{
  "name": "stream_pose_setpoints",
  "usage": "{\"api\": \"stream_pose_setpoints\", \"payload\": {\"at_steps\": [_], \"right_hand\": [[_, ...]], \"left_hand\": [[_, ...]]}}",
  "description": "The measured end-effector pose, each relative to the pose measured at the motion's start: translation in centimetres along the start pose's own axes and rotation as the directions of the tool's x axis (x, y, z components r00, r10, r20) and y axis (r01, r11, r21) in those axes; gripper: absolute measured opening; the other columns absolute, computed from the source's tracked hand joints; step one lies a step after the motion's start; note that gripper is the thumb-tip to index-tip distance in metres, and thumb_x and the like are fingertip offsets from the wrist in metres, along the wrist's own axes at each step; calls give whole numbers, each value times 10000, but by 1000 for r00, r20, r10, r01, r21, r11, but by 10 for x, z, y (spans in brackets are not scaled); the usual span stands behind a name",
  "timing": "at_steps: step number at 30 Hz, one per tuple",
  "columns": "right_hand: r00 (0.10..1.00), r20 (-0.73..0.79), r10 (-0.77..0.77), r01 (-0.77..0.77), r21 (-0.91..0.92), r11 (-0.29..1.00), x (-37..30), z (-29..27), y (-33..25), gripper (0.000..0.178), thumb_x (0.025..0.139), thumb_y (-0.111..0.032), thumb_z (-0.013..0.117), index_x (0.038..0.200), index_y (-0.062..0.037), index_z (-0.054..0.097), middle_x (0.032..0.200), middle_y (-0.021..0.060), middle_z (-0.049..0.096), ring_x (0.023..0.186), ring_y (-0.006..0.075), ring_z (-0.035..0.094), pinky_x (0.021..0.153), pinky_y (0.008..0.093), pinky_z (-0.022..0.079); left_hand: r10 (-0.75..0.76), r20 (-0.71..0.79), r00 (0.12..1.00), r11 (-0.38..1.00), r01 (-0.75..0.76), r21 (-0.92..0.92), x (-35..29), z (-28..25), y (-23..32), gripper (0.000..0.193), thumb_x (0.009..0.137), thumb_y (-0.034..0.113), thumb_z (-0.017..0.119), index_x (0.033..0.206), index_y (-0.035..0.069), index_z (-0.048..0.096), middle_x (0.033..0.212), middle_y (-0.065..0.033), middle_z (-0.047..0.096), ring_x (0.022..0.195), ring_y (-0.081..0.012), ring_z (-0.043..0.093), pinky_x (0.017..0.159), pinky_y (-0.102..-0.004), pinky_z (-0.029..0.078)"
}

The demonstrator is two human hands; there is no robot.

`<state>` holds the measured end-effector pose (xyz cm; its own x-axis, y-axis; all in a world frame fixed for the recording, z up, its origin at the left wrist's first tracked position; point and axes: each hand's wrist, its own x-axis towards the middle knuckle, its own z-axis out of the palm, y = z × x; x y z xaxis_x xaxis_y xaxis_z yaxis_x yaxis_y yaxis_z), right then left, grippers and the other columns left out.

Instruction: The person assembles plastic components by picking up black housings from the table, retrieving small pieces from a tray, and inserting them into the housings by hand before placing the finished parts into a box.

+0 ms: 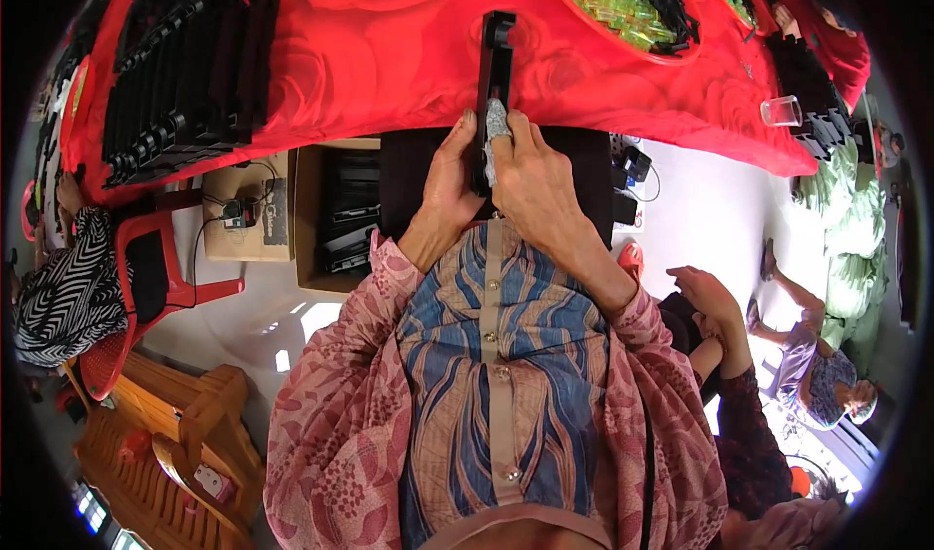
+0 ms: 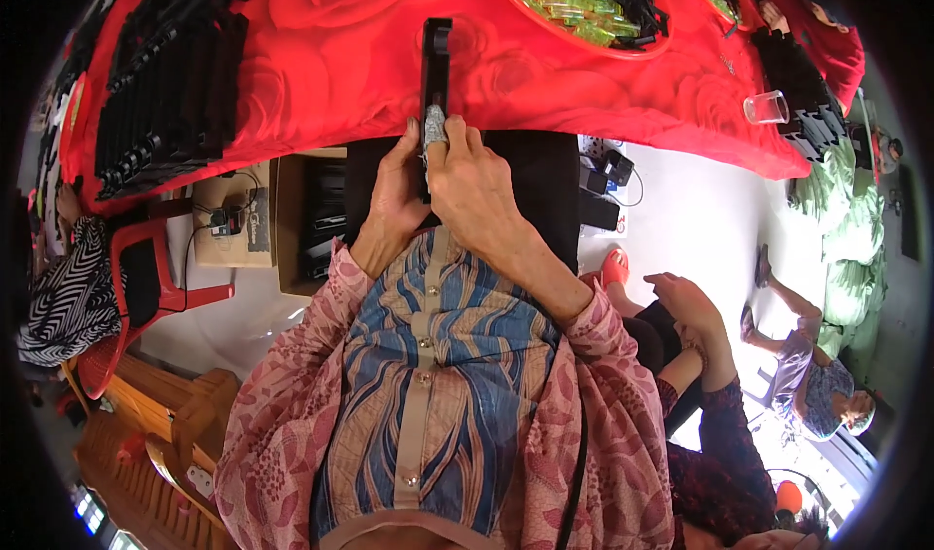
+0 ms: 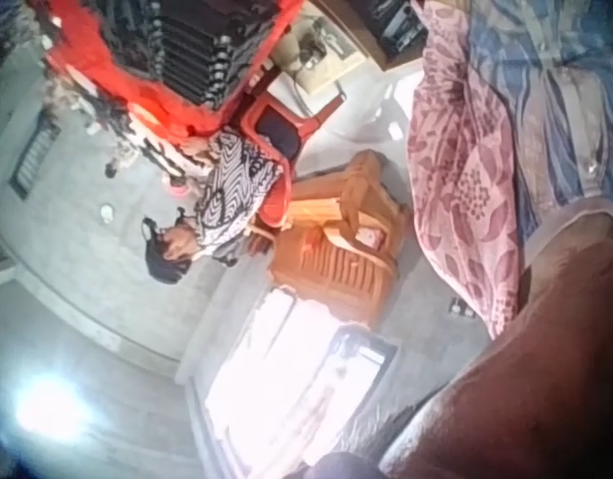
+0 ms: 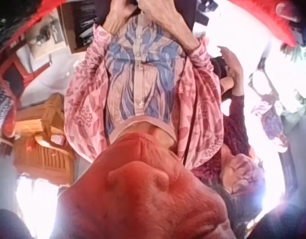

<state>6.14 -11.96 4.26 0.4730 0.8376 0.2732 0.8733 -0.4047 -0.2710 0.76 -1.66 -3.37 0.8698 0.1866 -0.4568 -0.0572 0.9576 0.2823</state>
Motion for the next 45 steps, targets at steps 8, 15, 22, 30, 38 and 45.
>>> {"api": "stream_pose_setpoints", "payload": {"at_steps": [8, 15, 22, 30, 38, 45], "right_hand": [[992, 89, 94, -99, 60, 993, 8, -4, -3, 278, 646, 3, 613, 904, 80, 541, 1011, 213, 492, 906, 355, 605, 626, 413, 540], [998, 33, 58, -58, 3, 998, -1, -1, -4, 309, 633, -22, 635, 911, 85, 552, 1062, 231, 508, 897, 353, 608, 626, 401, 542], [996, 83, 24, -16, -96, 995, -1, -10, -8, 280, 631, -25, 640, 887, 68, 577, 1072, 224, 527, 846, 317, 613, 605, 369, 538], [999, -50, 16, -29, -278, 960, 3, -15, -2, 202, 638, -86, 661, 824, -21, 619, 983, 131, 538, 738, 236, 581, 561, 325, 502], [997, 57, -59, 73, -311, 948, 6, -19, 5, 205, 635, -105, 673, 820, -24, 632, 899, 106, 539, 723, 236, 588, 556, 323, 499], [995, 42, -92, 100, -252, 963, 13, -16, 1, 174, 648, -113, 664, 786, -21, 612, 806, 92, 539, 689, 232, 603, 537, 328, 497]], "left_hand": [[22, 27, 999, 1000, -21, -18, 6, 1, 2, 374, 944, 402, 521, 1149, 93, 572, 1103, -71, 609, 1040, -218, 559, 933, -389, 443], [5, 22, 1000, 1000, -5, -13, 3, 0, -1, 363, 941, 409, 526, 1115, 96, 583, 1076, -62, 618, 1020, -222, 566, 919, -387, 450], [-35, 29, 999, 999, 36, -23, -10, 14, 6, 335, 951, 389, 517, 1077, 87, 591, 1007, -48, 636, 931, -189, 599, 851, -353, 485], [1, 28, 1000, 998, -2, 58, 0, 2, 3, 364, 941, 410, 526, 1111, 95, 591, 1053, -59, 633, 995, -205, 584, 901, -373, 460], [107, -34, 994, 973, -97, 209, -5, 10, 17, 299, 931, 329, 578, 1051, 62, 642, 920, -21, 663, 779, -124, 615, 668, -274, 496], [90, -29, 996, 986, -85, 147, -3, 4, 15, 297, 952, 319, 538, 1081, 65, 625, 960, -26, 659, 834, -138, 617, 733, -291, 496]]}}
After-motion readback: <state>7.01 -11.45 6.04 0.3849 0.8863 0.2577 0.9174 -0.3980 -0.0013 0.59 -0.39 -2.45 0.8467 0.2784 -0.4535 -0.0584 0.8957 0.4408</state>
